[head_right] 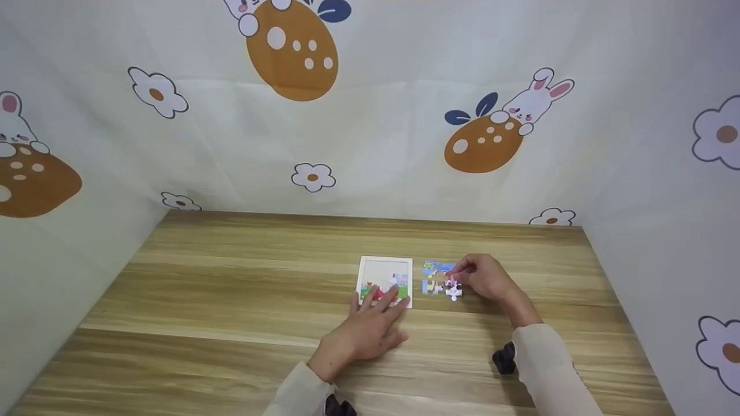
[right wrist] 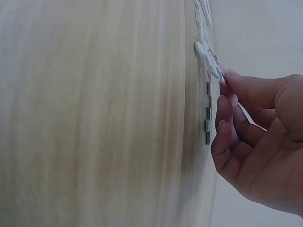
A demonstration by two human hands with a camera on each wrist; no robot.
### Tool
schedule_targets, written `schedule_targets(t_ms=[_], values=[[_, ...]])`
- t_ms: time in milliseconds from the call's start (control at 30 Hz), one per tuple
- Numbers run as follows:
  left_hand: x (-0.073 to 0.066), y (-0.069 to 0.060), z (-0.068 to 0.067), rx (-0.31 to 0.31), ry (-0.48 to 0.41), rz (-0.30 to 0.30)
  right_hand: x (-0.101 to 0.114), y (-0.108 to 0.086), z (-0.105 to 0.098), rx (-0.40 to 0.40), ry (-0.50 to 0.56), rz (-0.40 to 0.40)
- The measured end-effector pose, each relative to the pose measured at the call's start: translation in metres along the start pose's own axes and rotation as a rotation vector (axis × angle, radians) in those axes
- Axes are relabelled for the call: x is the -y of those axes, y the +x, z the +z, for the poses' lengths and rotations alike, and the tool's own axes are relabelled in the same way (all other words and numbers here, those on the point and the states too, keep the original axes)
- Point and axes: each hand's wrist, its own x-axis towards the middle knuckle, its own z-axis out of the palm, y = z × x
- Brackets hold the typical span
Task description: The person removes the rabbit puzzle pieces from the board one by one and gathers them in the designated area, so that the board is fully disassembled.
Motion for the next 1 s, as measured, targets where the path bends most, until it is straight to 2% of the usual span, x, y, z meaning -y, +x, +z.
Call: schedule_targets(t_ms=[233,500,633,833,1000], values=[[0.0,0.001,0.0,0.004,0.003,-0.004,0.003,-0.003,0.002,0.01,-0.015,-0.014],[0.0,-0.001,-0.002,0.004,-0.014,-0.002,0.003,-0.004,0.005,0.005,-0.076,0.03],[0.0,-0.001,-0.002,0.002,-0.013,-0.001,0.003,-0.004,0.007,-0.004,-0.088,0.025],[0.0,0.0,-0.001,0.001,-0.012,-0.002,0.003,-0.002,0.009,-0.014,-0.056,-0.008],[0.0,0.0,-0.001,-0.009,0.011,0.001,0.013,-0.001,0.011,-0.019,-0.029,-0.023]])
